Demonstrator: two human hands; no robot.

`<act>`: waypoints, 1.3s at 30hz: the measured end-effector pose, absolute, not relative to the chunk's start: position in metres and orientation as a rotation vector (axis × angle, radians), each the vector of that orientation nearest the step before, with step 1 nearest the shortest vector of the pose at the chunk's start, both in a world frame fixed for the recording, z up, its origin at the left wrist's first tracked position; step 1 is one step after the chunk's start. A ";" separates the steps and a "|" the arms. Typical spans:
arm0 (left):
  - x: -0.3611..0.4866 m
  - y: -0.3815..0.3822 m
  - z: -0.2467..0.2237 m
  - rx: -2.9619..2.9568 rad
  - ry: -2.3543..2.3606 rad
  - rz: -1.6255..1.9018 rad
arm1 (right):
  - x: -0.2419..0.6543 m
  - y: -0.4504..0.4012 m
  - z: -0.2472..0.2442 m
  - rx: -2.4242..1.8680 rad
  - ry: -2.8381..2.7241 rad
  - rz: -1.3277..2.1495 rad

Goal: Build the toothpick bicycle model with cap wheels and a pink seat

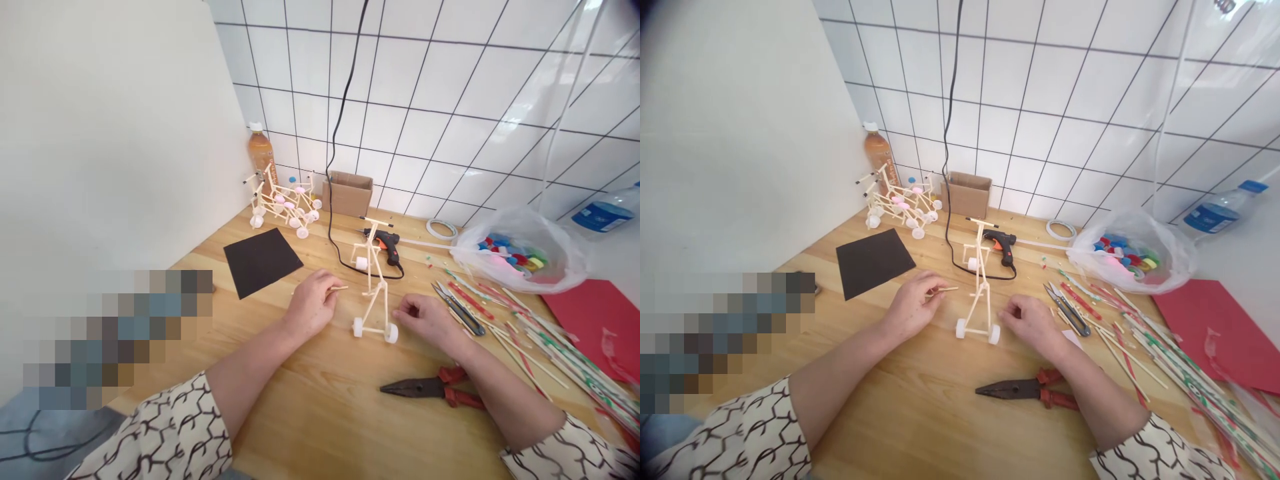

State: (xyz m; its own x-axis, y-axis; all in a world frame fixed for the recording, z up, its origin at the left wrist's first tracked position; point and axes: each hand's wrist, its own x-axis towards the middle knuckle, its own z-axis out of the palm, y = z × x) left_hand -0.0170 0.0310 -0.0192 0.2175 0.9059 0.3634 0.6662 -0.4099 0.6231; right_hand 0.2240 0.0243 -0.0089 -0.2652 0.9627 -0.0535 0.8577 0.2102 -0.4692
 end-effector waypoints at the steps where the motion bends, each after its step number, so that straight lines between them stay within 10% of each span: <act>1: -0.017 0.031 -0.019 2.166 1.473 0.998 | 0.224 0.024 -0.008 -1.728 -2.239 0.604; 39: -0.030 0.040 -0.007 2.570 1.783 0.303 | 0.335 0.012 0.066 -2.180 -1.740 0.276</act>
State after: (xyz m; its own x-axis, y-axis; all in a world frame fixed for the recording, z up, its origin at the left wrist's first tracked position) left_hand -0.0305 0.0398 -0.0073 0.3374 0.9280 0.1581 0.9282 -0.3559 0.1084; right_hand 0.3353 0.0116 0.0657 0.2324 0.9709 0.0571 0.9055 -0.1946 -0.3771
